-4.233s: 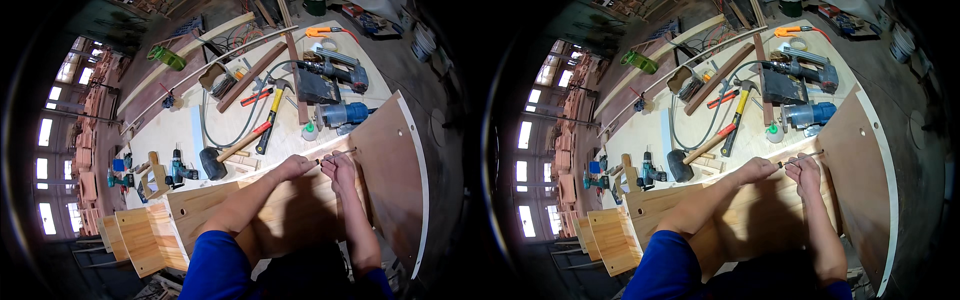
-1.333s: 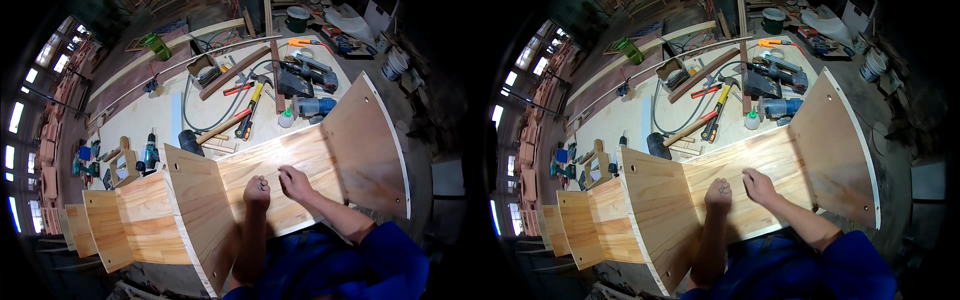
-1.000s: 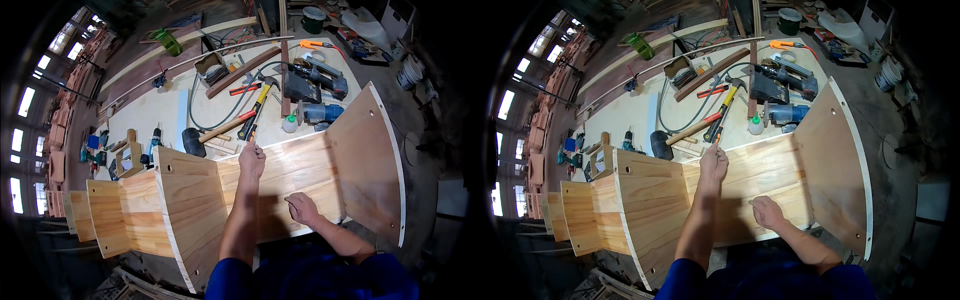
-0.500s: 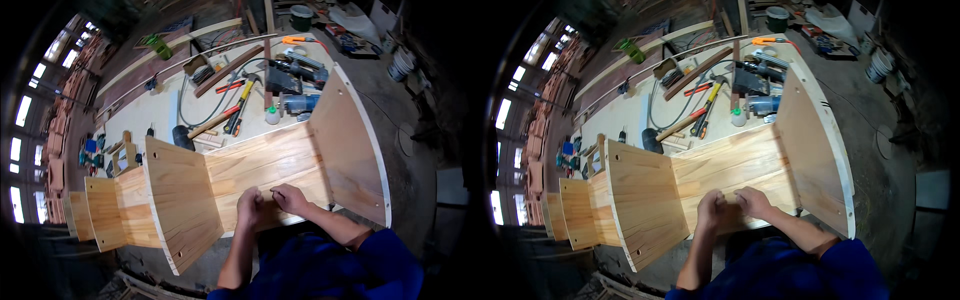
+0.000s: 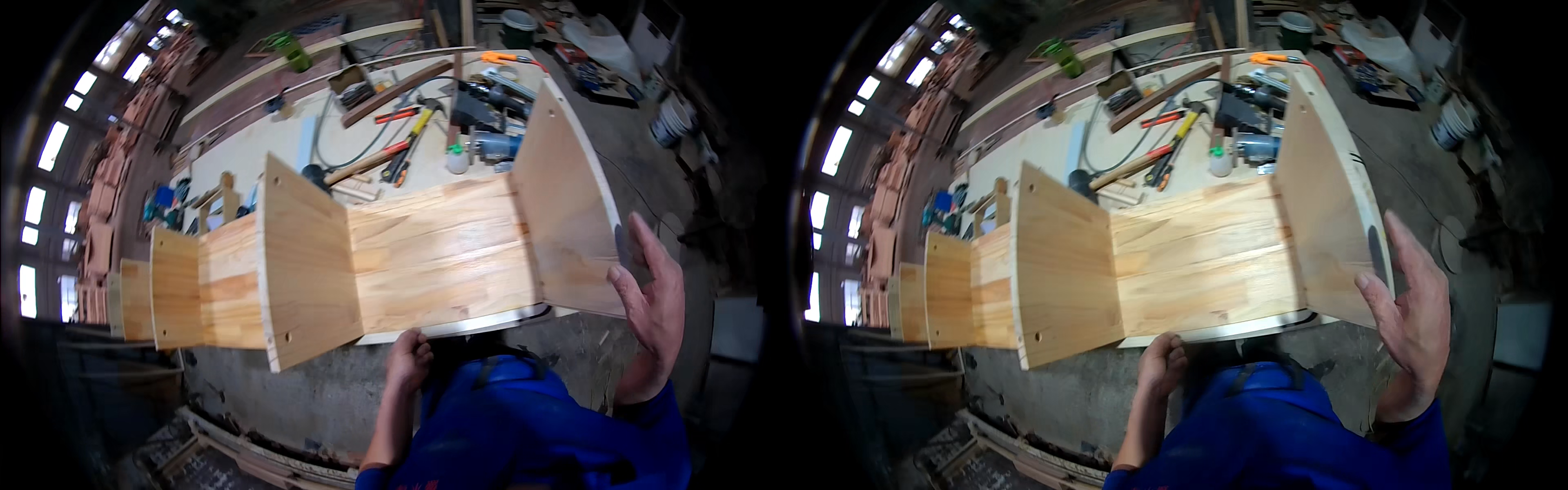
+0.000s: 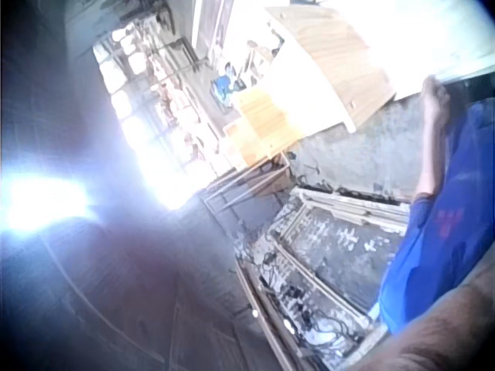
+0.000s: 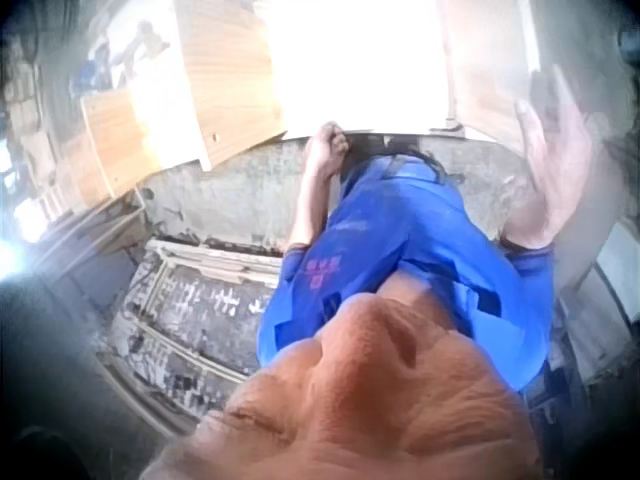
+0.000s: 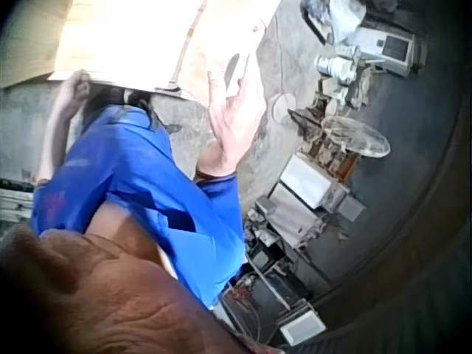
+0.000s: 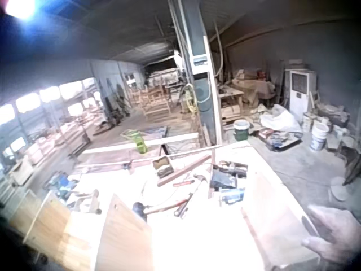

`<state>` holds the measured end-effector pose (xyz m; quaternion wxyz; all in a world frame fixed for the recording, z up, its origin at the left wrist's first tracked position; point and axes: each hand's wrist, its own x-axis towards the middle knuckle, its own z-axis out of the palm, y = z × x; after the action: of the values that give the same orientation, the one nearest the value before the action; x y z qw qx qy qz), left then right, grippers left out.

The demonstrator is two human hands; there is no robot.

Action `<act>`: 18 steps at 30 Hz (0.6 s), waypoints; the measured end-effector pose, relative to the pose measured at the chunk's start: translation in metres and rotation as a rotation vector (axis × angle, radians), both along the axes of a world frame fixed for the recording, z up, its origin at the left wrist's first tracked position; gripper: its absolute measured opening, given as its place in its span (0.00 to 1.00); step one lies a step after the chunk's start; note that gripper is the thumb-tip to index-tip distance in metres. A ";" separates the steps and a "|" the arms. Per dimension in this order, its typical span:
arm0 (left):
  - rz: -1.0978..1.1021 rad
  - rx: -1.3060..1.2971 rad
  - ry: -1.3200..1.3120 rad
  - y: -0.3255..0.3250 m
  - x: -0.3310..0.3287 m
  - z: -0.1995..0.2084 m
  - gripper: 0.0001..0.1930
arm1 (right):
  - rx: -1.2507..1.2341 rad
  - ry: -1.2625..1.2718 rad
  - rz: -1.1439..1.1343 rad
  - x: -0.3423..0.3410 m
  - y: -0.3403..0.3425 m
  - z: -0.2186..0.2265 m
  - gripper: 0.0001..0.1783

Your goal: The person assembles a wooden shelf unit by fitting wooden panels together and securing them using a screwdriver and screws.

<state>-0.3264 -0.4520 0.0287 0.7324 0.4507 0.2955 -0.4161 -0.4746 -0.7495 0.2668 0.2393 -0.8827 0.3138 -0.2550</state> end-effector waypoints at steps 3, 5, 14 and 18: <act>-0.058 -0.060 -0.063 0.007 -0.003 0.002 0.08 | 0.328 0.186 -0.106 -0.009 -0.007 -0.002 0.24; -0.040 -0.105 -0.075 0.023 -0.006 -0.001 0.08 | 0.212 0.029 -0.074 -0.016 -0.022 -0.018 0.21; 0.170 -0.225 -0.056 0.114 -0.016 -0.017 0.04 | -0.176 0.045 0.030 0.011 0.025 -0.023 0.18; 0.264 -0.242 -0.071 0.178 -0.015 -0.024 0.05 | 0.184 -0.118 0.410 0.092 0.141 -0.028 0.24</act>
<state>-0.3413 -0.2744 0.0050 0.8395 0.3312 0.2738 -0.3325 -0.3830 -0.6085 0.2390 0.3836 -0.8860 0.1354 -0.2227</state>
